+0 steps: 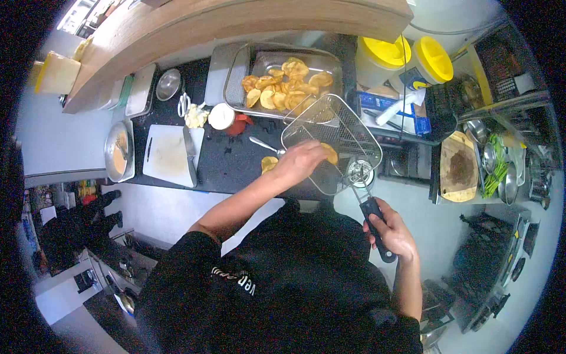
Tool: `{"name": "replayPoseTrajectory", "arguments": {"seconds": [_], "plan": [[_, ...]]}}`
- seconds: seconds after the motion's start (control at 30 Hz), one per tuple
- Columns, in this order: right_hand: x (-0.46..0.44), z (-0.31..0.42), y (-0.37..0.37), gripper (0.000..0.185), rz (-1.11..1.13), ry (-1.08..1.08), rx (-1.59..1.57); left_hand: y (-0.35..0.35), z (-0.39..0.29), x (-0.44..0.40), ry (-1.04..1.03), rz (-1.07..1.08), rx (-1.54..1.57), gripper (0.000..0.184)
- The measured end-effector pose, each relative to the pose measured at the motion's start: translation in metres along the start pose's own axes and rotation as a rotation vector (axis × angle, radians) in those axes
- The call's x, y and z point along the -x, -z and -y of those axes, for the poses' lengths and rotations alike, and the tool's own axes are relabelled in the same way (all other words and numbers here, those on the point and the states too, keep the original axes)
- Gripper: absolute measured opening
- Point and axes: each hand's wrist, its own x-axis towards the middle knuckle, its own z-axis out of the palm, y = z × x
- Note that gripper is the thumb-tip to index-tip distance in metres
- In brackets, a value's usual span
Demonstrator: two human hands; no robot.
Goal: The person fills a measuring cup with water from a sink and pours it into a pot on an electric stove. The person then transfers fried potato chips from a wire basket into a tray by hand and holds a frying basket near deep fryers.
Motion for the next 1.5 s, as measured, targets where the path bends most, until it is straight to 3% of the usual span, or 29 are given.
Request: {"name": "replayPoseTrajectory", "arguments": {"seconds": [0.1, 0.17, 0.23, 0.3, 0.33, 0.4, 0.5, 0.6, 0.63, 0.7, 0.8, 1.1, 1.17, 1.3, 1.37, 1.5], "plan": [[-0.003, -0.005, 0.002, 0.039, 0.0, -0.013, 0.012, 0.004, 0.007, 0.008, 0.062, 0.219, 0.117, 0.018], [-0.005, -0.011, 0.005, 0.042, 0.005, -0.029, 0.013, 0.011, 0.027, 0.018, -0.102, 0.092, 0.101, 0.019], [-0.004, -0.01, 0.007, 0.042, 0.021, -0.012, -0.005, 0.051, 0.026, 0.022, 0.259, 0.054, 0.079, 0.019], [-0.006, -0.012, 0.01, 0.042, 0.03, -0.014, -0.019, 0.068, 0.054, 0.044, 0.617, -0.13, 0.214, 0.021], [-0.007, -0.013, 0.011, 0.043, 0.039, -0.011, -0.028, 0.073, 0.061, 0.054, 0.619, -0.128, 0.211, 0.021], [-0.008, -0.012, 0.013, 0.043, 0.047, -0.015, -0.038, 0.074, 0.071, 0.074, 0.758, 0.256, -0.265, 0.026], [-0.008, -0.008, 0.016, 0.043, 0.058, -0.013, -0.035, 0.031, 0.108, 0.127, 0.86, 0.339, -0.197, 0.033], [-0.007, -0.008, 0.023, 0.042, 0.06, -0.022, -0.003, -0.002, 0.116, 0.144, 0.9, 0.232, -0.24, 0.035], [-0.007, -0.007, 0.025, 0.042, 0.068, -0.038, 0.016, -0.012, 0.121, 0.154, 0.732, 0.151, -0.242, 0.034], [-0.003, -0.001, 0.029, 0.042, 0.086, -0.033, 0.025, -0.029, 0.126, 0.167, 0.788, 0.015, -0.325, 0.031], [0.003, 0.0, 0.037, 0.041, 0.089, -0.09, 0.099, -0.024, 0.131, 0.17, 0.946, 0.074, -0.227, 0.024], [0.002, 0.003, 0.044, 0.04, 0.112, -0.111, 0.096, 0.044, 0.062, 0.111, 0.737, -0.051, -0.159, 0.017], [0.003, 0.003, 0.043, 0.037, 0.089, -0.129, 0.096, 0.052, 0.033, 0.08, 0.615, -0.198, -0.107, 0.015], [0.004, 0.001, 0.042, 0.033, 0.125, -0.086, 0.149, 0.048, -0.01, 0.03, 0.504, -0.162, 0.006, 0.016], [0.001, 0.003, 0.038, 0.035, 0.148, -0.092, 0.138, 0.033, -0.016, 0.015, 0.33, -0.017, 0.096, 0.019], [0.005, 0.001, 0.037, 0.038, 0.146, -0.088, 0.105, 0.033, -0.003, -0.005, 0.229, -0.136, 0.046, 0.023]]}}
